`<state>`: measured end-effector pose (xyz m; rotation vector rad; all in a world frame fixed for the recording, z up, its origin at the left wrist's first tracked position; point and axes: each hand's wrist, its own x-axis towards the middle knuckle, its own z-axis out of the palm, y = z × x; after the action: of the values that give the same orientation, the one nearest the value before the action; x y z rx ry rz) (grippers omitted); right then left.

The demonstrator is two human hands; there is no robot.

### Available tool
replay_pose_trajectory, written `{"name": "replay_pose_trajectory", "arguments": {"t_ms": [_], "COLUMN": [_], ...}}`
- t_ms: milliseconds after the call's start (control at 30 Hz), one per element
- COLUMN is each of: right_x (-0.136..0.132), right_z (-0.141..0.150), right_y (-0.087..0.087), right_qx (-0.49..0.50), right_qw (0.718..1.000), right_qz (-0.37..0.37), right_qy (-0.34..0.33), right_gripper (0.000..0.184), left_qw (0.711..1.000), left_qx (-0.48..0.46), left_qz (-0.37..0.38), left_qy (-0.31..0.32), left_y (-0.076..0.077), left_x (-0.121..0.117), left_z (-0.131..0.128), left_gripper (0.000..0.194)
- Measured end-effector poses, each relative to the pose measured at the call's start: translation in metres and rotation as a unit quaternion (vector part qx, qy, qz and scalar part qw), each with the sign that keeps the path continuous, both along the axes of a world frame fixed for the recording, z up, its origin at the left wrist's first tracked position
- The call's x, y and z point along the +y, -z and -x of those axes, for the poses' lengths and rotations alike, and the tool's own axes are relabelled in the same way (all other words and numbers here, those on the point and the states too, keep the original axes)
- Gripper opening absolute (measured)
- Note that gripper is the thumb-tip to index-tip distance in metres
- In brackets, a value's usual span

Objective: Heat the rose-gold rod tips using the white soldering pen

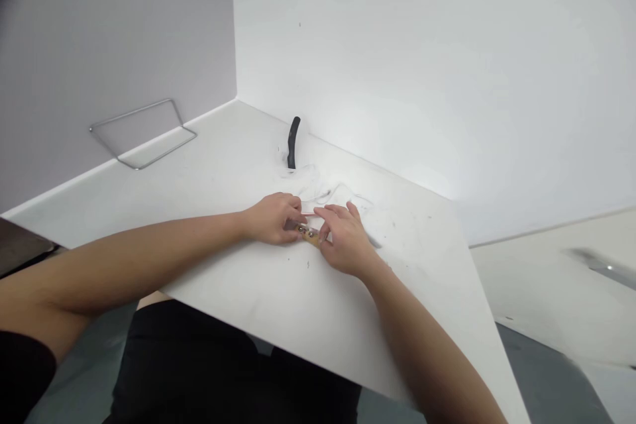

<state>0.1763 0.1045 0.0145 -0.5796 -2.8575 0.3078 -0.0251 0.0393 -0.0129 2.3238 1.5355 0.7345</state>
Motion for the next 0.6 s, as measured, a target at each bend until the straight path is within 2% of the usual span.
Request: {"name": "replay_pose_trajectory", "arguments": {"t_ms": [600], "right_x": [0.0015], "right_z": [-0.0035], "right_y": [-0.0006], "right_qx": [0.032], "right_qw": [0.998], "right_qz": [0.061], "right_qy": [-0.004], "right_gripper": [0.054], "left_qw": [1.0], "left_qx": [0.01], "left_qz": [0.02], "left_qy": [-0.003], "left_y": [-0.0016], "left_x": [0.0043], "left_z": [-0.0029], "left_gripper": [0.022]}}
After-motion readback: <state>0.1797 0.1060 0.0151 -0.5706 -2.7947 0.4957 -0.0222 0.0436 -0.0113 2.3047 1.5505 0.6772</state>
